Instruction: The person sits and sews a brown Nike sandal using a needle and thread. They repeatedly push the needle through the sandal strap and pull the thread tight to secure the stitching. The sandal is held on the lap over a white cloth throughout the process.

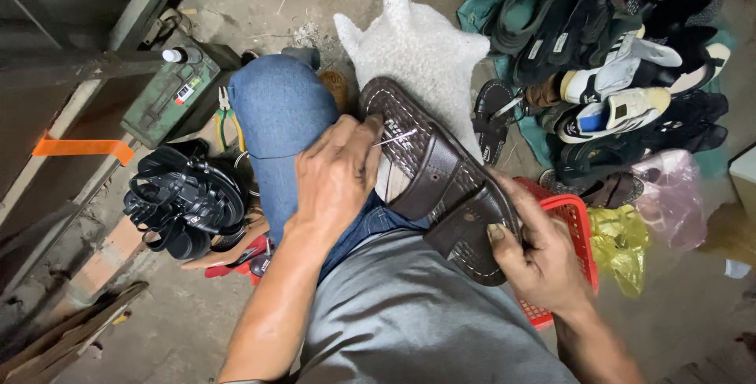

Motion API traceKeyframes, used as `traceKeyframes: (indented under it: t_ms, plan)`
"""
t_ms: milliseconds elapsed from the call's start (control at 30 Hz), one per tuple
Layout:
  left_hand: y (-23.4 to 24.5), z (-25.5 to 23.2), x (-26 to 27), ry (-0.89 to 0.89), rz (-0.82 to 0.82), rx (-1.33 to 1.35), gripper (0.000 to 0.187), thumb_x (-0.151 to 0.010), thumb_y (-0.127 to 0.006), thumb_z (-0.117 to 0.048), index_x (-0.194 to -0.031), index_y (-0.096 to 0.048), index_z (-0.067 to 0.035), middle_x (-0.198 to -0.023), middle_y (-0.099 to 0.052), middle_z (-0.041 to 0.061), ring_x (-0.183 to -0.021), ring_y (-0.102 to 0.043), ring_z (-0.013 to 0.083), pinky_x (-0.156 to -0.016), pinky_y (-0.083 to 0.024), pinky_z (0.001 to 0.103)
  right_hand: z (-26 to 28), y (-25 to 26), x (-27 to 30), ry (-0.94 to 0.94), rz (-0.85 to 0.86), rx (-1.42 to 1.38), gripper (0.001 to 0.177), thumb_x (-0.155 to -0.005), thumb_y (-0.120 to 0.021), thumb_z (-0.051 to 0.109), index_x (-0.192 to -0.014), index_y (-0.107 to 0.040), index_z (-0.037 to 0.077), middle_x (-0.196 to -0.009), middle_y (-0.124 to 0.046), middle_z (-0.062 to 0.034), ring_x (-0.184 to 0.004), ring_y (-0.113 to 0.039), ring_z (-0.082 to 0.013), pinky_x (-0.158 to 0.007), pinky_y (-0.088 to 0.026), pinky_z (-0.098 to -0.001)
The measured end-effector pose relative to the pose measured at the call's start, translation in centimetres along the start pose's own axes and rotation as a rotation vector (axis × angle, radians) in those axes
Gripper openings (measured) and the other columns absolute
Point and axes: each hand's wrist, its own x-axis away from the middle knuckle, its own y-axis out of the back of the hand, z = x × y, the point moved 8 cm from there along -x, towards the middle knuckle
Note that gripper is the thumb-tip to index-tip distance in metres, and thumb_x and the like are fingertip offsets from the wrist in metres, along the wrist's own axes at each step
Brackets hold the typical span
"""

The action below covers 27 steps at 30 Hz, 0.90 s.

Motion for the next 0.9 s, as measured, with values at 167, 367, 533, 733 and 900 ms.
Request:
traceKeyframes:
  t_ms: [167, 367, 533, 733, 900]
  plan:
    - [-1.2, 1.5, 0.6, 0.366, 0.163, 0.594, 0.006, -0.097, -0.059, -0.011, -0.092, -0.061, -0.012, -0.075, -0.057, -0.004, -0.069, -0.049, 0.0077, -0.067, -0.044, 0.027, 2.3, -0.6, 0.4, 0.128, -0.030, 0.294, 0.059, -0.091, -0.054, 0.021, -0.147, -0.048, 0.004, -0.144, -0.064, -0.0108, -0.050, -0.070, -0.0192, -0.050, -0.058, -0.0336]
    - [5.3, 4.6, 6.1, 0.392, 0.374, 0.627, 0.018, -0.095, -0.068, -0.028, -0.094, -0.069, -0.010, -0.086, -0.067, -0.003, -0.077, -0.061, 0.0092, -0.071, -0.050, 0.026, 1.3, -3.8, 0.9, 0.352, 0.035, 0.350, 0.062, -0.095, -0.050, 0.014, -0.152, -0.034, -0.002, -0.066, -0.067, -0.0003, -0.036, -0.059, -0.0087, -0.032, -0.061, -0.0235]
    - [12.9, 12.1, 14.5, 0.744, -0.013, 0.444, 0.011, -0.099, -0.071, -0.013, -0.092, -0.067, -0.005, -0.080, -0.063, 0.001, -0.070, -0.055, 0.0094, -0.064, -0.045, 0.023, 4.0, -5.2, -0.4, 0.322, 0.095, 0.443, 0.065, -0.094, -0.053, 0.019, -0.152, -0.036, -0.002, -0.067, -0.067, -0.0016, -0.045, -0.062, -0.0120, -0.039, -0.052, -0.0307]
    - [15.4, 15.8, 19.1, 0.876, -0.246, 0.290, 0.026, -0.118, -0.064, -0.012, -0.094, -0.061, -0.002, -0.076, -0.050, 0.004, -0.072, -0.044, 0.0095, -0.066, -0.037, 0.025, 1.1, -3.8, -0.9, 0.129, 0.377, 0.236, 0.074, -0.096, -0.057, 0.037, -0.159, -0.027, 0.013, -0.067, -0.063, 0.0047, -0.036, -0.048, -0.0067, -0.031, -0.054, -0.0252]
    - [13.0, 18.3, 19.9, 0.898, -0.201, 0.088, 0.031, -0.122, -0.068, -0.013, -0.094, -0.061, -0.002, -0.083, -0.052, 0.006, -0.080, -0.044, 0.0146, -0.069, -0.036, 0.032, -3.3, -0.2, -2.1, 0.044, 0.225, 0.276, 0.047, -0.104, -0.039, 0.030, -0.145, -0.056, 0.016, -0.051, -0.056, 0.0043, -0.030, -0.031, -0.0042, -0.020, -0.044, -0.0180]
